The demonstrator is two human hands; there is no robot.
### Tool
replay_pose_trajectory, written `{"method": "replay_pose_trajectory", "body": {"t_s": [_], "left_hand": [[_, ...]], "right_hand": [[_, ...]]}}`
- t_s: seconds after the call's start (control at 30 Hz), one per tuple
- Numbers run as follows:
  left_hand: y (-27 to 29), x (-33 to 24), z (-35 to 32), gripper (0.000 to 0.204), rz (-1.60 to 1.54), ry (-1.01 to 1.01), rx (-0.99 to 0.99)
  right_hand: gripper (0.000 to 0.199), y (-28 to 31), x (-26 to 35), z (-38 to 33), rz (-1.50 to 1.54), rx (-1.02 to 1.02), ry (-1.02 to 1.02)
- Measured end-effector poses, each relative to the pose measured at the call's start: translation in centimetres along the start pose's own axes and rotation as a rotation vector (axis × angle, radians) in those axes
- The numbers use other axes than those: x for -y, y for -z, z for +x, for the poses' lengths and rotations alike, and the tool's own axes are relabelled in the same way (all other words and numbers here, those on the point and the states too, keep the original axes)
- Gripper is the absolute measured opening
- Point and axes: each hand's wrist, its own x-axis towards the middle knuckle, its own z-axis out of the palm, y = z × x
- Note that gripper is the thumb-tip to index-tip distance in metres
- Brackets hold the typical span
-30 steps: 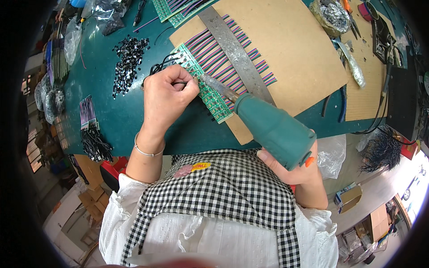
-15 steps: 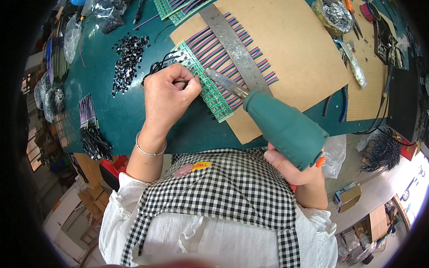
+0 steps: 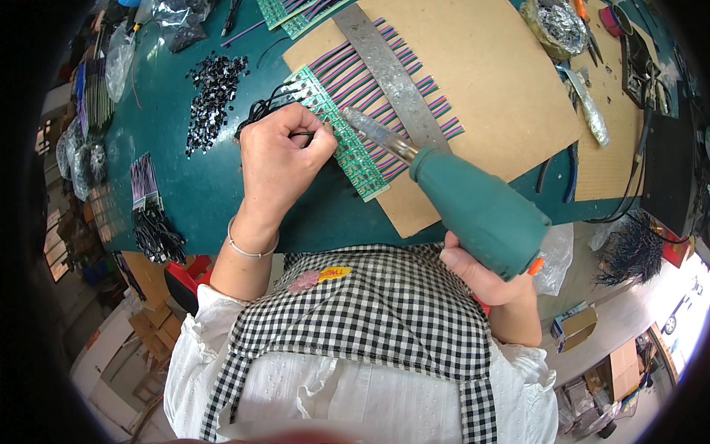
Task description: The person solders wires to small green PCB strips with a soldering iron at a factory workbench.
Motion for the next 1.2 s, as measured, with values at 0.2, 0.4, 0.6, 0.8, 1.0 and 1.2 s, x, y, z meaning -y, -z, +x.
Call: {"method": "replay_pose_trajectory", "body": {"t_s": [0.2,0.4,0.6,0.8,1.0,1.2], "left_hand": [[0.1,-0.2,0.0,0.006,-0.013,0.02,0.003],[0.2,-0.3,-0.1,0.007,-0.004,0.016,-0.004],[1.2,0.0,-0.4,0.007,-0.074,0.071,0.09],[1.3,-0.4,-0.4,0.009,-0.086,0.05,0.133],[1.3,-0.2,0.1,0.009,-0.092,0.03,0.18],[2.0,0.7,1.9,0.01,-0.144,0.105,0.359]], "right_hand": [[0.062,0.2,-0.3,-0.1,0.025,-0.032,0.055],[0.062,0.5,-0.6,-0.5,0.046,-0.014,0.062],[0.062,0.9,-0.4,-0.2,0.066,-0.002,0.139],[0.059,0.5,0.1,-0.9,0.091,-0.056,0.044],[0.053,0.8,-0.5,-0.8,-0.033,0.059,0.103],[0.051,0.6,-0.6,-0.7,-0.019,0.071,0.106]]}}
